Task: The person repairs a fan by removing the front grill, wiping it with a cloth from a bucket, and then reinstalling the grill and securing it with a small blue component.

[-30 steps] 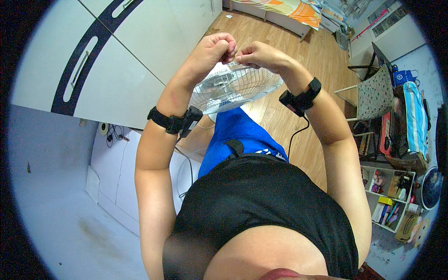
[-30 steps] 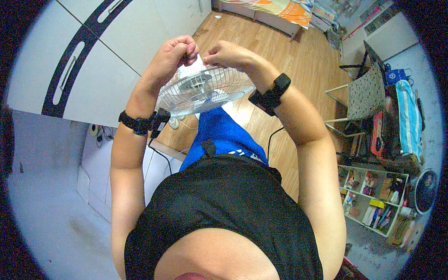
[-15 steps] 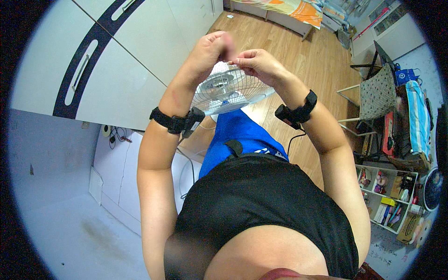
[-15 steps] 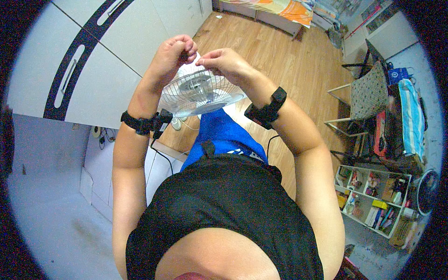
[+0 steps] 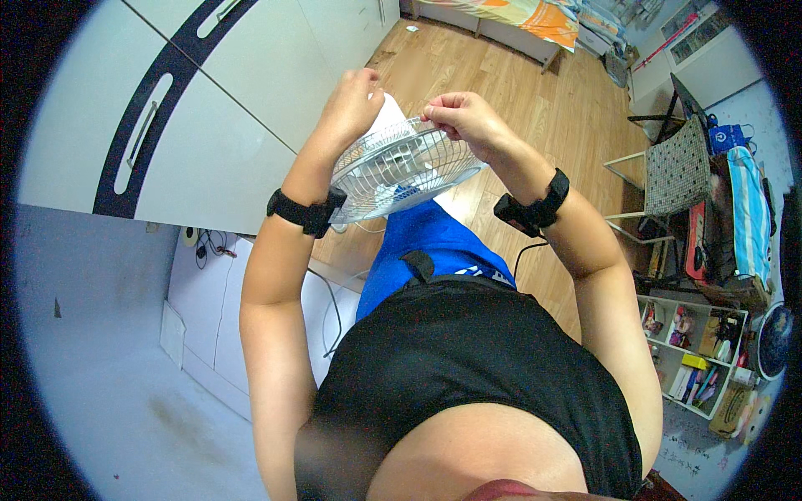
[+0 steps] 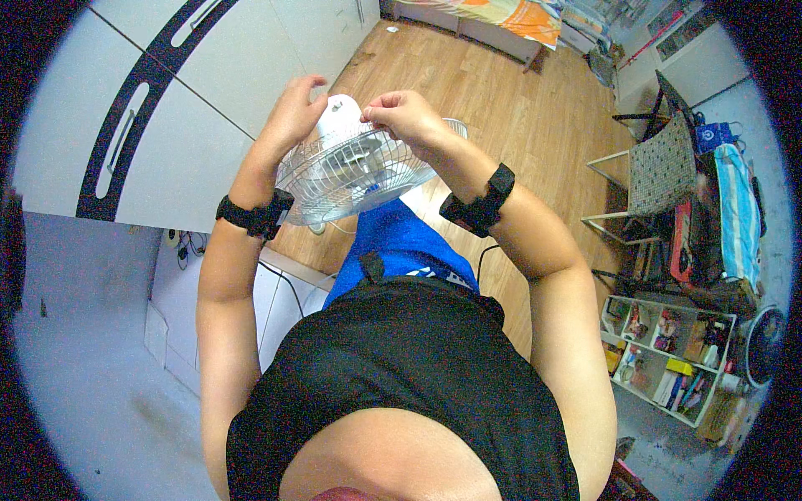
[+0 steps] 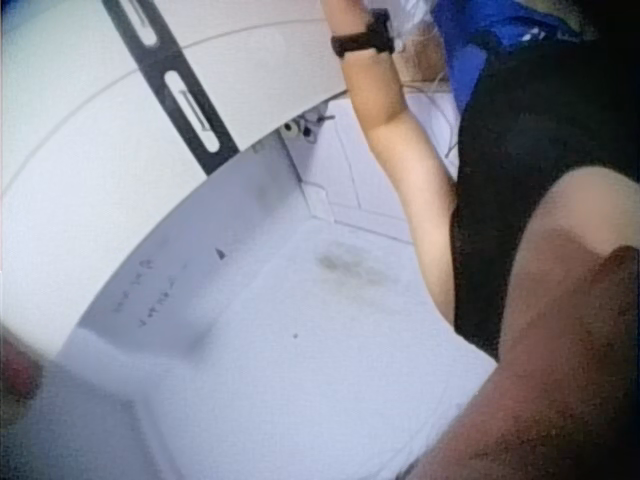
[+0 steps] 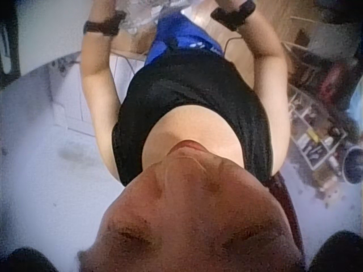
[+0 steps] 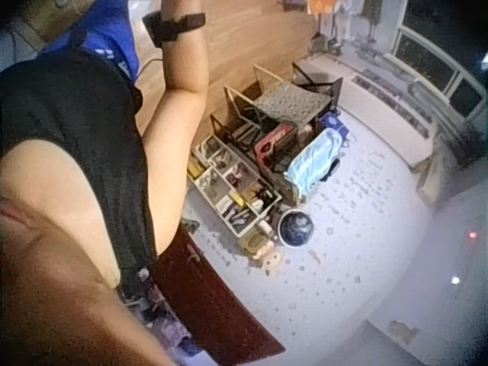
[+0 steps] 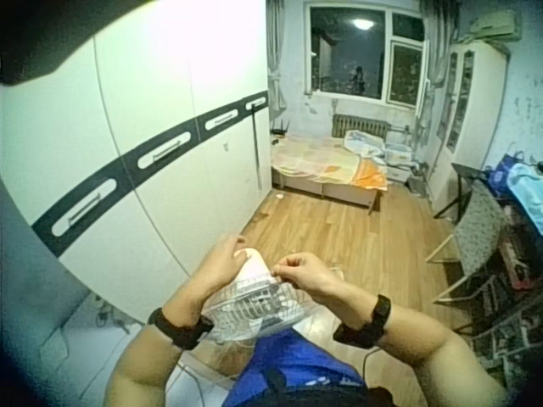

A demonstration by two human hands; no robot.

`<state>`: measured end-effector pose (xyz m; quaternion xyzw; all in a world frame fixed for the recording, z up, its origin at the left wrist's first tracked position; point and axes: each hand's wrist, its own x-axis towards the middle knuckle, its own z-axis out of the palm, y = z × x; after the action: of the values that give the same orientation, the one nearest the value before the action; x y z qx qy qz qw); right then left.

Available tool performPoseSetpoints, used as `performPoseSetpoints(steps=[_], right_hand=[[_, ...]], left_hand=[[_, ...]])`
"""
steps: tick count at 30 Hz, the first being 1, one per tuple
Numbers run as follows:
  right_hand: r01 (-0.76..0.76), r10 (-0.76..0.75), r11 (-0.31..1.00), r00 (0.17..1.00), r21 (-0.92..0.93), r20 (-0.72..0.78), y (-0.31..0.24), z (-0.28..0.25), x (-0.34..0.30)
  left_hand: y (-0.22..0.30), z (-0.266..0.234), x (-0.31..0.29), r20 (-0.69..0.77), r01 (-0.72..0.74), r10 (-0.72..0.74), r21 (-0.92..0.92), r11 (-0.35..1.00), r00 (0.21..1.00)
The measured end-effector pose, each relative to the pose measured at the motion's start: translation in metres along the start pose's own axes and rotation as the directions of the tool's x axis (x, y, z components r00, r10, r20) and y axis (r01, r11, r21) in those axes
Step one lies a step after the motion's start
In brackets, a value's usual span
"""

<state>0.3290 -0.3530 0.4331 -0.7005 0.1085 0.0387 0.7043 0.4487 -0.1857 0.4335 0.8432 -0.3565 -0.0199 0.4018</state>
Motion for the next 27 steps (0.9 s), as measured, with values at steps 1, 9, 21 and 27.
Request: performPoseSetpoints(steps=[1, 9, 21, 27], right_hand=[[-0.007, 0.007, 1.000, 1.000, -0.004, -0.008, -0.001, 0.001, 0.000], [0.041, -0.042, 0.998, 0.998, 0.045, 0.040, 0.005, -0.004, 0.006], [0.028, -0.017, 0.989, 0.997, -0.145, 0.076, 0.000, -0.009, 0.003], [0.068, -0.055, 0.986, 0.995, -0.153, 0.085, 0.001, -0.009, 0.003]], left_hand=[[-0.009, 0.001, -0.003, -0.107, -0.067, 0.081, 0.133, 0.989, 0.991], [0.027, 0.017, -0.031, 0.248, -0.020, 0.063, -0.172, 0.985, 0.967], [0.026, 0.020, -0.033, -0.055, -0.255, 0.252, -0.038, 0.966, 0.966], [0.025, 0.029, -0.036, 0.043, -0.179, 0.181, -0.041, 0.983, 0.983]])
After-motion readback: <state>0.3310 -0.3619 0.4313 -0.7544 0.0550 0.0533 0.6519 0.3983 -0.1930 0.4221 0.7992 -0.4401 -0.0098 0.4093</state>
